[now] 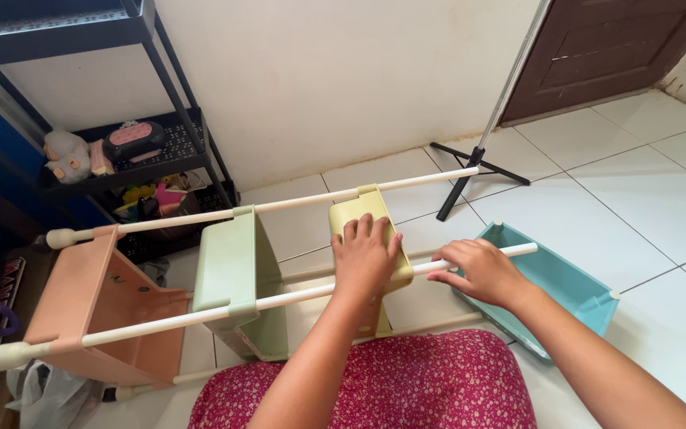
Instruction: The person assembles a multi-bin storage rack by sliding colored plastic bins onto horizontal white rods. They adjust the bins and rods to secure them in place, then briefly reach for a cloth from a nearby shelf before continuing to align the bins.
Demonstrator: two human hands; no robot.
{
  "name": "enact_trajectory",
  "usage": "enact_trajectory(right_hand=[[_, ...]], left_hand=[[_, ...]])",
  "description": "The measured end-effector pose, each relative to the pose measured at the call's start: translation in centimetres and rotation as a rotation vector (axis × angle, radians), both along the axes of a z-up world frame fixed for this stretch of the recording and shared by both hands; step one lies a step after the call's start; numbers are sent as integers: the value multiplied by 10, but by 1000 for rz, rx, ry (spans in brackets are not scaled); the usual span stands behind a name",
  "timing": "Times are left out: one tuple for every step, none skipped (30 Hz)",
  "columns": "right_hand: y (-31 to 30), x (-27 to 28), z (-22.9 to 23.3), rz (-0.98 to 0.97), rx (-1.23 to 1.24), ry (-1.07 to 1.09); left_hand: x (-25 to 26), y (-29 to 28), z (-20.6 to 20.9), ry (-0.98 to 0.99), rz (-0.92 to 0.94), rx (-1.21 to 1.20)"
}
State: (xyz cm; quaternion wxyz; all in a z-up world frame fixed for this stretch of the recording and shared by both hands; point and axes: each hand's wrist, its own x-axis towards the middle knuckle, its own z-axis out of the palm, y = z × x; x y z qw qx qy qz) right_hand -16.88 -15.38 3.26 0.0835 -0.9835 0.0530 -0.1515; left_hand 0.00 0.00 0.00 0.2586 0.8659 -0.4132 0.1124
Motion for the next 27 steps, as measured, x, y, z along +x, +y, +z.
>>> enact_trajectory(right_hand=[[-1, -2, -3, 9, 7, -24], [-2, -4, -7, 18, 14, -47], [-3, -5, -9, 28, 21, -73], [-5, -5, -11, 52, -9, -95], [-6, -5, -13, 76, -38, -116], [-8, -5, -14, 100, -68, -137], [-9, -4, -15, 108, -54, -136], [-10, -2, -16, 116, -40, -134], [-11, -2, -15, 124, -28, -131], [-12, -1, -14, 116, 7, -107], [-12, 0, -13, 106, 42, -80], [-13, 1, -12, 96, 78, -54], [-13, 1, -10, 70, 95, -13], [-14, 2, -9, 43, 113, 28], [-14, 4, -7, 17, 130, 66], [-15, 5, -5, -1, 164, 99], [-15, 6, -3, -18, 199, 131], [-14, 8, -1, -35, 234, 163], [-14, 9, 0, -82, 260, 224], [-14, 11, 1, -130, 285, 284], [-16, 14, 2, -176, 308, 341], [-20, 16, 1, -169, 335, 361], [-23, 18, -1, -164, 363, 381], [-28, 21, -3, -159, 391, 402], [-34, 25, -6, -106, 479, 451], [-40, 30, -9, -51, 568, 499], [-45, 33, -11, 6, 655, 544]], left_hand=[[0, 0, 0, 6, 0, -2], [-1, 0, 1, 12, 0, -4], [0, 0, 2, 17, 2, -6], [0, 0, 3, 12, 2, -7], [0, 0, 3, 8, 2, -7], [-1, 0, 2, 4, 2, -8], [-1, 0, 2, 6, 2, -10], [-2, 1, 2, 8, 2, -13], [-2, 0, 2, 11, 3, -17], [-2, -1, 3, 15, 5, 1], [-2, -1, 3, 21, 6, 19], [-2, -2, 4, 27, 6, 37], [-3, -3, 4, 36, 4, 55], [-3, -3, 4, 45, 3, 73], [-1, -4, 5, 51, 1, 90], [-1, -5, 6, 54, -1, 99], [-1, -5, 7, 57, -3, 108], [-1, -6, 7, 61, -4, 117], [-1, -5, 7, 64, -6, 122], [-1, -4, 7, 67, -8, 127], [0, -4, 7, 67, -9, 130], [0, -4, 7, 58, -8, 125], [1, -4, 7, 50, -9, 122], [1, -4, 7, 42, -10, 118], [0, -3, 6, 42, -7, 124], [0, -3, 6, 41, -5, 131], [-1, -3, 5, 40, -3, 137]])
